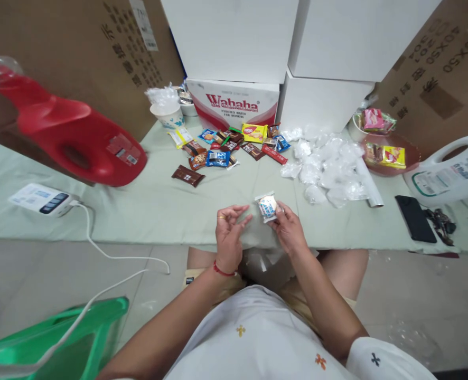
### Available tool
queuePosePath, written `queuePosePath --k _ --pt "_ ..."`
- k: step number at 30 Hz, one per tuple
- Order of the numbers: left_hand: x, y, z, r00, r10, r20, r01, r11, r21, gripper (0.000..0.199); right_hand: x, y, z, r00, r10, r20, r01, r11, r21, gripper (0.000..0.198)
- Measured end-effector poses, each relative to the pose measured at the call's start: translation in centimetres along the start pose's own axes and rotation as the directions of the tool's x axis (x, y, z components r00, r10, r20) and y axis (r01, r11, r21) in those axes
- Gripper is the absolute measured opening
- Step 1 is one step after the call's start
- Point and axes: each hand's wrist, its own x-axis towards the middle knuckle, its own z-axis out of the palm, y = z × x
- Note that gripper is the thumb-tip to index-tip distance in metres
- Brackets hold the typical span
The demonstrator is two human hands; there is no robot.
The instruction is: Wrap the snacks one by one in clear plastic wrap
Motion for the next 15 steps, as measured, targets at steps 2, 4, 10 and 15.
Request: queuePosePath --k 2,4,10,15 --pt "0.6 0.0 0.6 0.979 -0.19 -0.07 0.192 0.981 0.031 0.042 -0.6 0.1 -0.8 0.999 -0.01 0.048 0.013 0.999 -0.052 0.056" --pt "0.8 -0.4 1.4 0.937 -0.349 0.009 0.347 0.934 0.081 0.059 -1.4 0.3 -1.5 0.994 -0.01 0.112 0.031 0.982 -0.187 0.052" --pt "0.0 -2.1 4.6 0.885 -0.409 0.224 0.387 0.912 0.136 0.068 -3.3 -0.3 -4.9 0.998 -0.05 0.044 0.062 0.941 -0.333 0.041" --pt "1.1 -1.8 3.7 0.946 -0.25 0.209 0.164 0.92 0.357 0.051 -0.2 -6.5 -12.0 0.935 -0.303 -0.183 0.171 0.84 -0.515 0.046"
